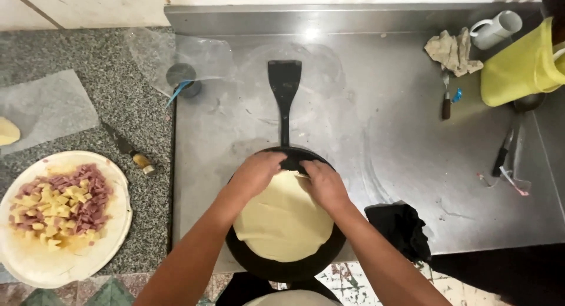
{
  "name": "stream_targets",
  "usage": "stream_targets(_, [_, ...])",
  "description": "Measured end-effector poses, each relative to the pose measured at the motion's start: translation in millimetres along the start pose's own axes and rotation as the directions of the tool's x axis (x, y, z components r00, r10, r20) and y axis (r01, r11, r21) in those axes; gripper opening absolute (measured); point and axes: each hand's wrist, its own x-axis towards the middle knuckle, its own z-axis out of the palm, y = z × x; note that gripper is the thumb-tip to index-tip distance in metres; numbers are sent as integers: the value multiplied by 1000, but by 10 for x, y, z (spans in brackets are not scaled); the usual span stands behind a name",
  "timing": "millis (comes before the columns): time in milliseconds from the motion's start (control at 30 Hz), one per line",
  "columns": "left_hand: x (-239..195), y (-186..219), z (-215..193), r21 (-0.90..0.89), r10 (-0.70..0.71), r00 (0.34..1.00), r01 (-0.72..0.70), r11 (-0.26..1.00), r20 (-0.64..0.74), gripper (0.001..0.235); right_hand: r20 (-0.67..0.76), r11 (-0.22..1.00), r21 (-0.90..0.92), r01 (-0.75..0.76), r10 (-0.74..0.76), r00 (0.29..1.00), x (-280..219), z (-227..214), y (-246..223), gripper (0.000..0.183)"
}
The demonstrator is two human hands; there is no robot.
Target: The person prepares a tart by placing a pre-cut dough circle into a frying pan and then manually spreading a mixture of diced ham and cheese over the surface.
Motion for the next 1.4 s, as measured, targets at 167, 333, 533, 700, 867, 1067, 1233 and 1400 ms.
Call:
stream_targets(167, [-31, -256, 455, 103, 18, 1000, -17, 995, -6, 64, -55, 997, 40, 61, -59, 997, 178, 88, -94, 27])
stream_targets(333, [131, -286, 572, 108, 40, 986, -23, 994, -160, 28, -64, 999, -23, 42, -43, 997, 311, 291, 121, 24])
stream_targets(533, [-197, -304, 203, -89, 109, 967, -132, 987, -230, 43, -112, 979, 189, 75, -54, 992, 75, 43, 163, 43])
stream_targets(700, [-875, -540, 126, -10, -177, 881, 192, 981, -440, 29, -294, 934, 339, -116, 222, 929, -987, -160, 300, 57])
stream_targets(867, [-1293, -415, 94, -112, -565, 811, 554, 825, -153, 28, 110, 610, 518, -600, 648, 753, -1424, 187, 341, 60])
stream_targets(1067, [-1746, -351, 192, -106, -694, 712, 686, 720, -105, 36, -137, 858, 459, -232, 327, 935, -717, 408, 736, 48])
stream_targets(1233, [-2109, -144, 344, -97, -796, 601, 799, 594, 72, 38, -70, 939, 341, -49, 77, 995, -30, 21, 434, 49])
stream_targets(1400, [-2296, 70, 361, 81, -745, 661, 750, 656, -91, 38, -86, 976, 218, 5, 14, 996, 180, 152, 356, 46])
